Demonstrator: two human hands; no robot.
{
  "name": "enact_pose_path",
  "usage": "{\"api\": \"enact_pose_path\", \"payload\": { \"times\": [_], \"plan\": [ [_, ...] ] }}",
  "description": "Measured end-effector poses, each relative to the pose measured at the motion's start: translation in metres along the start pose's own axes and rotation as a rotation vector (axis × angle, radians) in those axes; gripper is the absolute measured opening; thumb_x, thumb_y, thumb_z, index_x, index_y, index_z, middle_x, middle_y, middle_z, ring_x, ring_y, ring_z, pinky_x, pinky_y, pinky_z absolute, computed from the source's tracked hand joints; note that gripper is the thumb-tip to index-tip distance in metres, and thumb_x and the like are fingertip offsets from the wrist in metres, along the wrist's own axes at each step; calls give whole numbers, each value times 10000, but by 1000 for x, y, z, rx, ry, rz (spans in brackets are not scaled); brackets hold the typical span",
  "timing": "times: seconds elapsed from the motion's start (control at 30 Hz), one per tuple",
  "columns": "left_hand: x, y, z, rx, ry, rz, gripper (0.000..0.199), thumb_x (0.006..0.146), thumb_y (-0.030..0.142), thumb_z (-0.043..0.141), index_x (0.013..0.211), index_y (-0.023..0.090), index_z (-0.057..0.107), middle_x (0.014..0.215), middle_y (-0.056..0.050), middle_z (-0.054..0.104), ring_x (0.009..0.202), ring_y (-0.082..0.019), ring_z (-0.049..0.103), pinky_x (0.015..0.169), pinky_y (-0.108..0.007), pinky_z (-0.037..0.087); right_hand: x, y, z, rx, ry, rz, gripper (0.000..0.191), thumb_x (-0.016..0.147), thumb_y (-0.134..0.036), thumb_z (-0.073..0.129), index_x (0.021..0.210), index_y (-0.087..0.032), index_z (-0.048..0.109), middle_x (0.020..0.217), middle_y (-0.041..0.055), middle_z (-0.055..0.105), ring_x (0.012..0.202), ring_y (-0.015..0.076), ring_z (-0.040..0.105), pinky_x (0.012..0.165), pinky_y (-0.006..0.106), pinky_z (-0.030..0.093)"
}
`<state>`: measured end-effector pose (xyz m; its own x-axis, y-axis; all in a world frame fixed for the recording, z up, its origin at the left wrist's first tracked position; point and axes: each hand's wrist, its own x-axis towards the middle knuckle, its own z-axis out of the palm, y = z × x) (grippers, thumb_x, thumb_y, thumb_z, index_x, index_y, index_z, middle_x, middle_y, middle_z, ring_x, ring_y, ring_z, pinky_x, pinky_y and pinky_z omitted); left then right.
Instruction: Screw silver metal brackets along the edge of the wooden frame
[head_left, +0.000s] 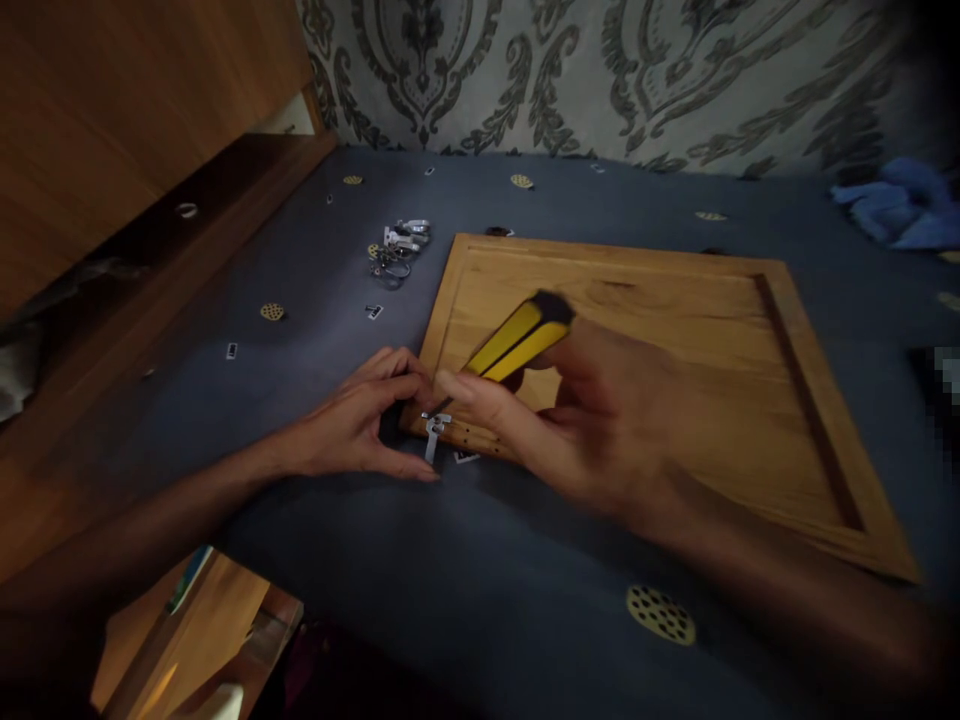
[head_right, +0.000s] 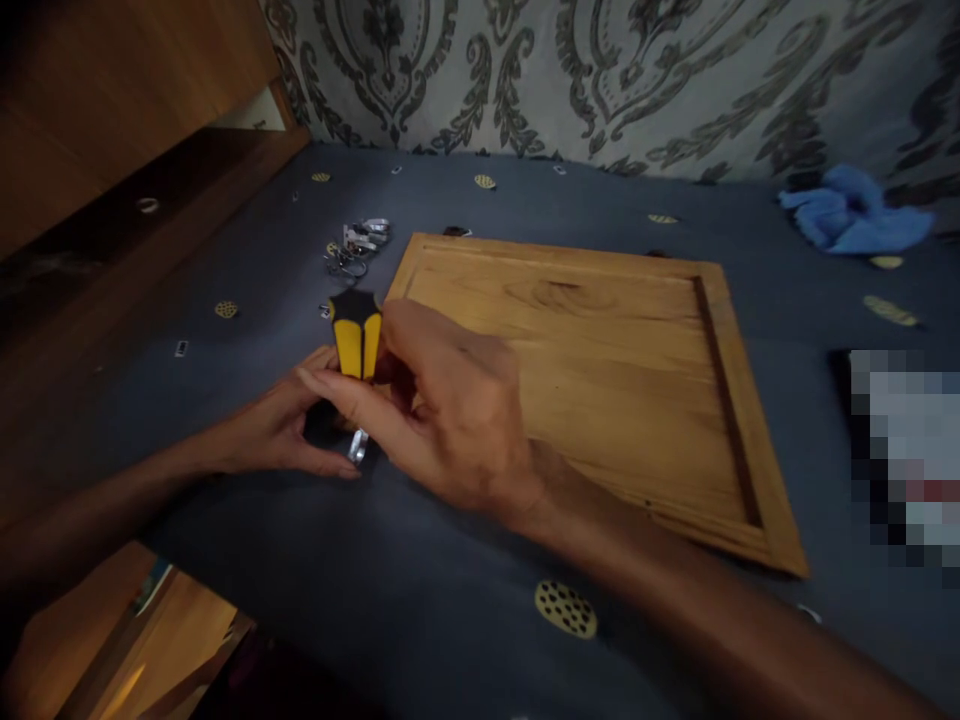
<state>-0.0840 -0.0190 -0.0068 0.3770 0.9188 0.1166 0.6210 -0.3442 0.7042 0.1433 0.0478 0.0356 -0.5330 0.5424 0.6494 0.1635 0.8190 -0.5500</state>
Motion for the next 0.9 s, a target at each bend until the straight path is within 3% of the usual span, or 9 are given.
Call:
{"api": "enact_pose_path", "payload": {
  "times": [0.13,0.37,0.7,0.9],
  "plan": [
    [-1,-1,0,2,1,-5,575,843,728,843,1073,225,688,1144,-61,645,1124,-296,597,979,-431,512,2,-2,-4,-69,51,77,289,1038,-389,708,790,-287,599,764,11,713,677,209,686,636,365,559],
    [1,0,-2,-16,-24,-12,522,842,679,868,1051,233,697,1143,-66,654,1143,-307,601,1025,-467,518,1,10,7,42,5,-35,291,1020,-389,759,801,-251,626,686,-39,634,572,127,597,555,292,493],
    [1,1,-2,-18,-23,-9,518,843,671,871,1057,231,701,1148,-73,655,1123,-311,595,1010,-475,528,3,9,5,102,-55,-14,260,1015,-396,764,830,-258,644,752,-11,681,616,158,633,598,326,530],
    [1,1,-2,-16,-24,-21,543,843,648,883,1166,240,725,1180,-77,654,1166,-319,593,1032,-477,519,6,12,7,204,-82,-38,197,1017,-341,757,874,-244,664,818,-8,684,670,146,647,607,302,548]
  ]
}}
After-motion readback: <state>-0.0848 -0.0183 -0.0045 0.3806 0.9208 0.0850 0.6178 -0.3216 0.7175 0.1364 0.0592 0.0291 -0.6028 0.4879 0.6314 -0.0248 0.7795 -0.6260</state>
